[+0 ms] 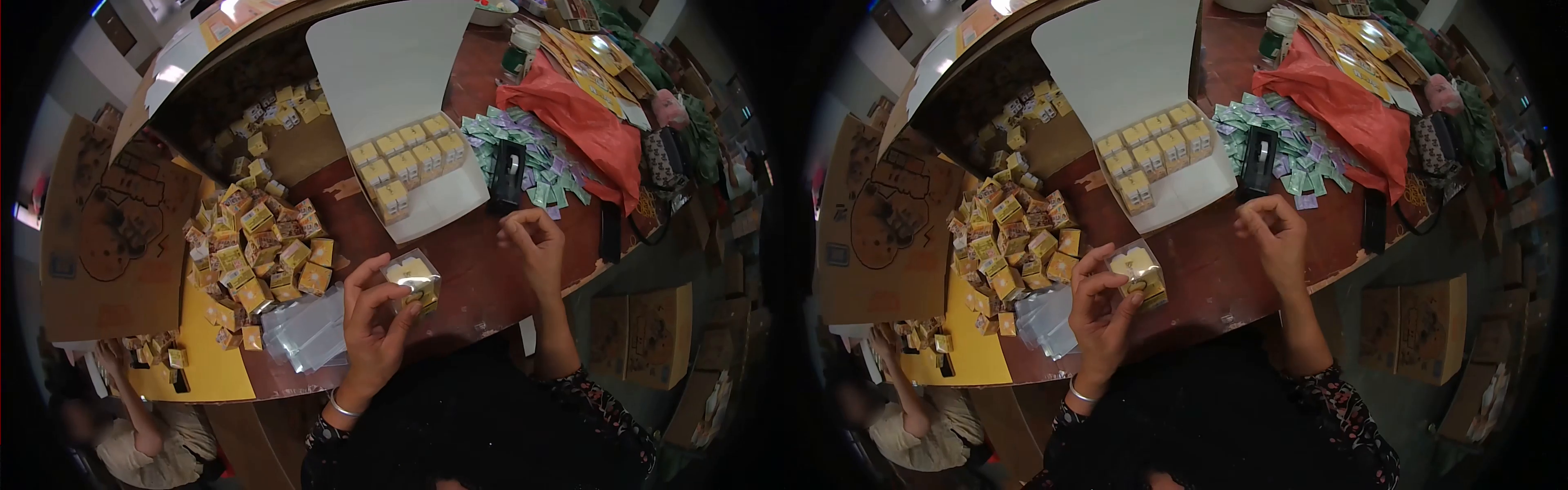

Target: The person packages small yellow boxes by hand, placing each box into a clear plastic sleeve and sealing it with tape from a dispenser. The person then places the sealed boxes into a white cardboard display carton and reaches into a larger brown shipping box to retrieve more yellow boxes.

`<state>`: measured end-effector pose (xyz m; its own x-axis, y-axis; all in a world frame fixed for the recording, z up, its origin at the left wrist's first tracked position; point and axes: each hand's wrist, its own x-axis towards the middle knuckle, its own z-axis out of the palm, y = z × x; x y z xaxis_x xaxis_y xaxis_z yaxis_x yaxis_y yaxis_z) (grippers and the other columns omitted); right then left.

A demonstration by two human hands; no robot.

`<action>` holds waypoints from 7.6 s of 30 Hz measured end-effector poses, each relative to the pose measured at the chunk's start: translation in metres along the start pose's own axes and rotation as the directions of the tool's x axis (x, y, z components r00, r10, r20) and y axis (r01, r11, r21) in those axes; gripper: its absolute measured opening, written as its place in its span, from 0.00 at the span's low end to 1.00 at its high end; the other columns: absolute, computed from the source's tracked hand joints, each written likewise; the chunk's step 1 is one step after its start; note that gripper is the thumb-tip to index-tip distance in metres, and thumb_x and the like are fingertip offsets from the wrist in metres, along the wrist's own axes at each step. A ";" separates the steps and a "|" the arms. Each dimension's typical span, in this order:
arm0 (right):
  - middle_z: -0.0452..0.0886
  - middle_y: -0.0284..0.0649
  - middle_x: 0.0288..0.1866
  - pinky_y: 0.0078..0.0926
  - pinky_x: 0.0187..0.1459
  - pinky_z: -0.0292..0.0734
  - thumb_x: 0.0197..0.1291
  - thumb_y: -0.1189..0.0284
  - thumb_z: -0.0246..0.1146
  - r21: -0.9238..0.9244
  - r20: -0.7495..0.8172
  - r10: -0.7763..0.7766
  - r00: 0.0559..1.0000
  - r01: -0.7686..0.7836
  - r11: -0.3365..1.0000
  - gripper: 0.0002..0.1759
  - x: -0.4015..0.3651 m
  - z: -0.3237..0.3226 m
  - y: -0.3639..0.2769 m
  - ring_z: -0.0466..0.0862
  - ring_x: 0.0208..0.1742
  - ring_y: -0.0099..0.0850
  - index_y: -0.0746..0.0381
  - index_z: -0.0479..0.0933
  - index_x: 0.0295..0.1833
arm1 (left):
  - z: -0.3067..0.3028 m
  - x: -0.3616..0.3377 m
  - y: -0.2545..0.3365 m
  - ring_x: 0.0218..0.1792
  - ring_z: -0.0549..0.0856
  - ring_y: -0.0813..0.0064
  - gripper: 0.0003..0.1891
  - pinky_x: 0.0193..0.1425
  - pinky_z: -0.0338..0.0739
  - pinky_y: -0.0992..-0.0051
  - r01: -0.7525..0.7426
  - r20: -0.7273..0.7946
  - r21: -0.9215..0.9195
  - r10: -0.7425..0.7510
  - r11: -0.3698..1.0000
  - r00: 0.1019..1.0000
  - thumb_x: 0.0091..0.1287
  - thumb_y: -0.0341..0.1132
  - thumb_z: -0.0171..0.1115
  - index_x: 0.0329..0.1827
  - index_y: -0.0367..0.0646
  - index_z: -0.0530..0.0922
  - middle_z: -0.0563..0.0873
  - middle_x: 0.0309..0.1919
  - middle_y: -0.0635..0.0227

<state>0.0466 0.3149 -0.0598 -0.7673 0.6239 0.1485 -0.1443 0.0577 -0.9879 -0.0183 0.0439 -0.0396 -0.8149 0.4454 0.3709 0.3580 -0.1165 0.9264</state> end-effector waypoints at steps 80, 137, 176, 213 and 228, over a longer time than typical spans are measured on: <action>0.79 0.44 0.61 0.43 0.61 0.78 0.53 0.78 0.76 -0.517 0.675 -0.345 0.652 0.752 0.409 0.32 0.082 0.076 -0.003 0.78 0.64 0.49 0.60 0.77 0.65 | -0.073 -0.017 -0.009 0.57 0.82 0.50 0.25 0.66 0.75 0.54 -0.047 0.089 0.744 -0.029 0.667 0.996 0.56 0.31 0.77 0.56 0.38 0.79 0.84 0.53 0.56; 0.85 0.37 0.52 0.17 0.28 0.76 0.69 0.70 0.72 -0.301 0.798 0.347 0.493 -0.173 0.938 0.15 0.028 0.152 -0.045 0.79 0.28 0.17 0.65 0.82 0.56 | -0.073 -0.039 0.018 0.58 0.84 0.70 0.27 0.68 0.74 0.70 0.313 0.082 0.098 -0.321 0.945 0.944 0.84 0.44 0.53 0.77 0.34 0.69 0.84 0.58 0.59; 0.79 0.37 0.57 0.20 0.41 0.86 0.65 0.73 0.72 -0.221 0.742 0.280 0.609 -0.172 0.960 0.25 0.017 0.127 -0.034 0.86 0.47 0.24 0.63 0.77 0.66 | -0.096 -0.064 -0.005 0.63 0.85 0.54 0.30 0.68 0.81 0.53 0.288 -0.019 -0.715 -0.429 0.637 0.903 0.72 0.41 0.72 0.70 0.34 0.72 0.80 0.63 0.56; 0.84 0.43 0.58 0.17 0.37 0.81 0.56 0.73 0.79 0.028 0.550 -0.401 0.733 0.463 0.886 0.23 0.005 0.091 -0.078 0.85 0.43 0.21 0.63 0.79 0.55 | -0.048 -0.023 -0.020 0.68 0.83 0.61 0.33 0.70 0.78 0.67 0.304 0.024 -0.390 -0.320 0.869 0.947 0.65 0.26 0.76 0.73 0.33 0.72 0.79 0.66 0.60; 0.86 0.34 0.52 0.32 0.49 0.85 0.54 0.65 0.78 -0.149 0.803 -0.449 0.392 0.861 0.486 0.19 0.008 0.104 -0.085 0.84 0.52 0.36 0.56 0.86 0.51 | -0.031 -0.026 0.001 0.61 0.79 0.73 0.35 0.68 0.75 0.73 0.110 -0.154 -0.108 -0.126 0.988 0.980 0.67 0.26 0.74 0.77 0.34 0.70 0.76 0.64 0.63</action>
<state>-0.0121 0.2340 0.0300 -0.7378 -0.4066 0.5388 -0.6376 0.6817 -0.3587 -0.0108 0.0047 -0.0467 -0.9139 0.3141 0.2571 0.2151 -0.1622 0.9630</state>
